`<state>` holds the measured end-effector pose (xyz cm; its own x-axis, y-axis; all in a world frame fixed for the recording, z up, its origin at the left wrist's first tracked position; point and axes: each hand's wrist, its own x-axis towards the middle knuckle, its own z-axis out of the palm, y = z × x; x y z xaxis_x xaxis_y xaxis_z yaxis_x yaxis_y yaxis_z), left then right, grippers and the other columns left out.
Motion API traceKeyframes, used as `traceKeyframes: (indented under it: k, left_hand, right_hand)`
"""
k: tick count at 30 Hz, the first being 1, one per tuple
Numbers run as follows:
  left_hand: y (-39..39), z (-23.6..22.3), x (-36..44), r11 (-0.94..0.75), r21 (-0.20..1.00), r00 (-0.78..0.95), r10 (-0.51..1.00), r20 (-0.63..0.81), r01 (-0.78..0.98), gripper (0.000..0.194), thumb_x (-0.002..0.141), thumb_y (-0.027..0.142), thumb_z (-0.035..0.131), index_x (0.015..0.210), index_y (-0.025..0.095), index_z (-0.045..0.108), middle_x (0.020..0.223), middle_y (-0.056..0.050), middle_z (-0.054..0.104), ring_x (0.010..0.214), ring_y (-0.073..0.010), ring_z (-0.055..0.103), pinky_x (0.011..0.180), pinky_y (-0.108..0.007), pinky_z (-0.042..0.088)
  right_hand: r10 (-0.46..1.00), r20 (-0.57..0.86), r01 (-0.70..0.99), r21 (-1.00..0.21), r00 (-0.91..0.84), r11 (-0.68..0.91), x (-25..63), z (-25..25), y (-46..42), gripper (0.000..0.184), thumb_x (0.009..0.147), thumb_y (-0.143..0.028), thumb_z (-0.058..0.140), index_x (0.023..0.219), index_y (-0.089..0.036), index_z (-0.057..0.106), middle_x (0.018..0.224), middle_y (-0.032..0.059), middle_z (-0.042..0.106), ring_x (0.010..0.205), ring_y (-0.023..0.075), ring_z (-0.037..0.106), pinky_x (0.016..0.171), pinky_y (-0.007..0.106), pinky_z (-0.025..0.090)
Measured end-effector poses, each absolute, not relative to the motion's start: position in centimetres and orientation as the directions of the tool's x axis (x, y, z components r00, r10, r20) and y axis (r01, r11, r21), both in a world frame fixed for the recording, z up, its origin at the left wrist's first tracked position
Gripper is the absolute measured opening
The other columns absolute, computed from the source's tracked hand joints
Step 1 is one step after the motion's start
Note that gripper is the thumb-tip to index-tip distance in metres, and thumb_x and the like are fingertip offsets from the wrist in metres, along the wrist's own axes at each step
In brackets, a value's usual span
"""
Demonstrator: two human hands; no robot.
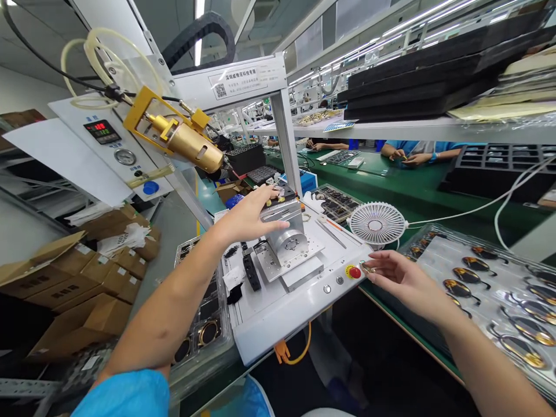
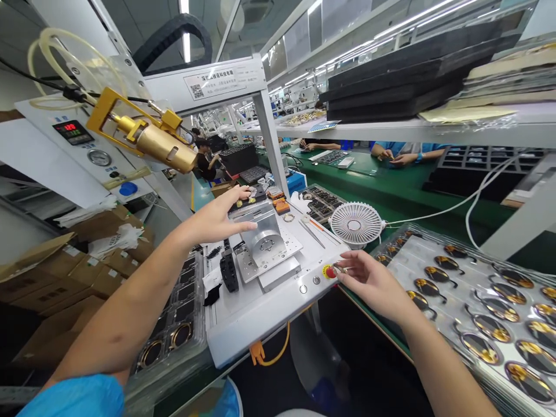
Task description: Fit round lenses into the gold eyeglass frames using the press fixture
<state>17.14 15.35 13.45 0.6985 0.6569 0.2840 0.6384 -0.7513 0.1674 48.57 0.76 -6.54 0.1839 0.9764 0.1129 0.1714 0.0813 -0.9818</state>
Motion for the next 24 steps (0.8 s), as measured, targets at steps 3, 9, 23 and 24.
traceKeyframes:
  k: [3,9,23,24]
  left_hand:
    - [16.5,13.3,16.4,-0.796,0.18,0.76,0.605,0.238,0.577,0.064,0.085,0.061,0.069,0.135,0.022,0.061,0.151,-0.012,0.06,0.149,-0.0337,0.046,0.118,-0.044,0.042]
    - [16.2,12.6,16.8,-0.771,0.126,0.716,0.629,0.303,0.624,0.089,0.078,0.07,0.073,0.146,0.015,0.052,0.16,-0.019,0.049,0.153,-0.0369,0.038,0.125,-0.052,0.031]
    - [16.2,11.1,16.4,-0.819,0.025,0.752,0.537,0.382,0.573,0.092,0.074,0.07,0.077,0.142,0.013,0.054,0.156,-0.023,0.051,0.148,-0.0396,0.043,0.124,-0.053,0.033]
    - [16.3,11.1,16.4,-0.82,0.031,0.752,0.538,0.381,0.571,0.09,0.074,0.071,0.076,0.141,0.013,0.055,0.155,-0.022,0.053,0.147,-0.0388,0.045,0.123,-0.052,0.035]
  right_hand:
    - [0.982,0.035,0.171,-0.985,0.188,0.002,49.0,-8.7,0.5,0.065,0.065,-0.063,0.088,0.108,-0.021,0.063,0.106,0.0148,0.075,0.099,0.0324,0.074,0.093,0.048,0.063]
    - [0.982,-0.013,0.224,-0.973,0.19,-0.056,48.8,-10.3,0.6,0.059,0.069,-0.055,0.082,0.111,-0.021,0.059,0.107,0.014,0.075,0.102,0.0329,0.073,0.091,0.047,0.062]
    - [0.976,-0.085,0.439,-0.883,0.201,-0.168,48.8,-12.1,0.8,0.068,0.081,-0.044,0.069,0.139,-0.017,0.048,0.104,0.0113,0.075,0.093,0.0293,0.074,0.085,0.041,0.059]
    - [0.976,-0.087,0.499,-0.849,0.198,-0.177,48.6,-12.3,1.0,0.073,0.082,-0.04,0.069,0.146,-0.017,0.044,0.102,0.0101,0.076,0.091,0.0291,0.074,0.084,0.041,0.058]
